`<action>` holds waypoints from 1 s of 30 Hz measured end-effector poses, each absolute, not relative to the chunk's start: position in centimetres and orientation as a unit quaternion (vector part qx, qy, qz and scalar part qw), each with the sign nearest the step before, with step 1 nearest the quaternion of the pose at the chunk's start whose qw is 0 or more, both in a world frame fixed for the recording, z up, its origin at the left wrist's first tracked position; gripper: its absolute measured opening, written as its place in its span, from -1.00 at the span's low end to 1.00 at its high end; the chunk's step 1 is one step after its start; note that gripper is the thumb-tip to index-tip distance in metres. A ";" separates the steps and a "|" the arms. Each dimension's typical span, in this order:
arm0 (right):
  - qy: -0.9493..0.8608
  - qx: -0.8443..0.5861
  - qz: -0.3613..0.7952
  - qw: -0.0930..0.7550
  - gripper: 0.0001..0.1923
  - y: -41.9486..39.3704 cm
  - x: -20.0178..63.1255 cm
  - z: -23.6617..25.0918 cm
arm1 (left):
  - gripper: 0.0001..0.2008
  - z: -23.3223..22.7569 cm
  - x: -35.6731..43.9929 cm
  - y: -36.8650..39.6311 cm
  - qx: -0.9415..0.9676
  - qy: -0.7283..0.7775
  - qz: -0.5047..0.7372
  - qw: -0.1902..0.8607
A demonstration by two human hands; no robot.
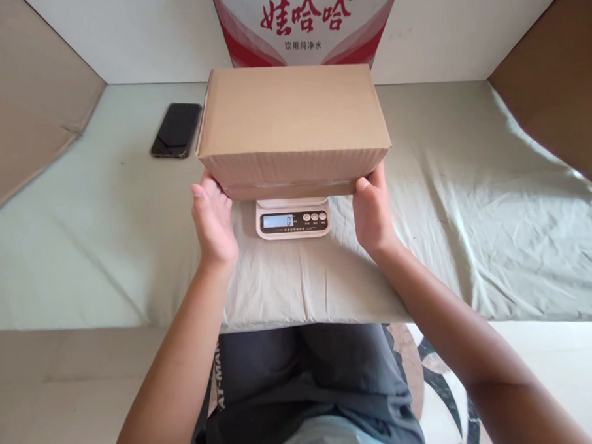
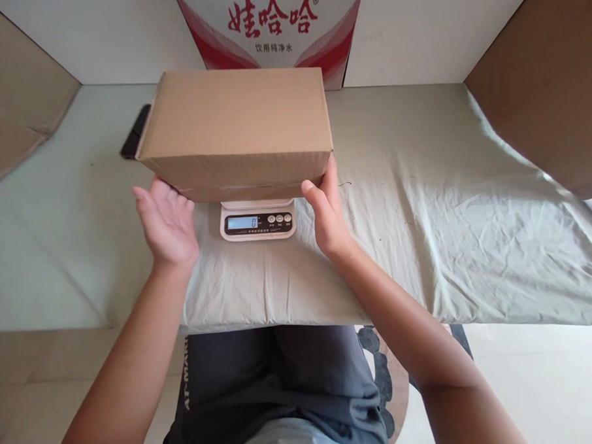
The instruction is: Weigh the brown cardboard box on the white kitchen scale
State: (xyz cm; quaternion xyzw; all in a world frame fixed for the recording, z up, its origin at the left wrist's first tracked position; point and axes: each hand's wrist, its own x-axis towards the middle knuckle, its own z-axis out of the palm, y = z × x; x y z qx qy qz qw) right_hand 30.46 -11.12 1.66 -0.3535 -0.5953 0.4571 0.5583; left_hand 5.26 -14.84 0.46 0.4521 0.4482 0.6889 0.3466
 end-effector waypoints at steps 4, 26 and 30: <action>-0.595 -0.351 0.457 0.561 -0.14 -11.1 30.4 1.8 | -0.07 0.3 5.1 -14.8 0.454 0.453 0.684 0.348; -0.466 -0.424 0.452 0.631 -0.24 -8.4 33.1 0.3 | -0.17 -1.0 1.1 -13.3 0.453 0.459 0.689 0.331; -0.438 -0.434 0.464 0.636 -0.32 -8.1 33.1 0.2 | -0.16 -2.0 0.9 -11.9 0.400 0.458 0.713 0.350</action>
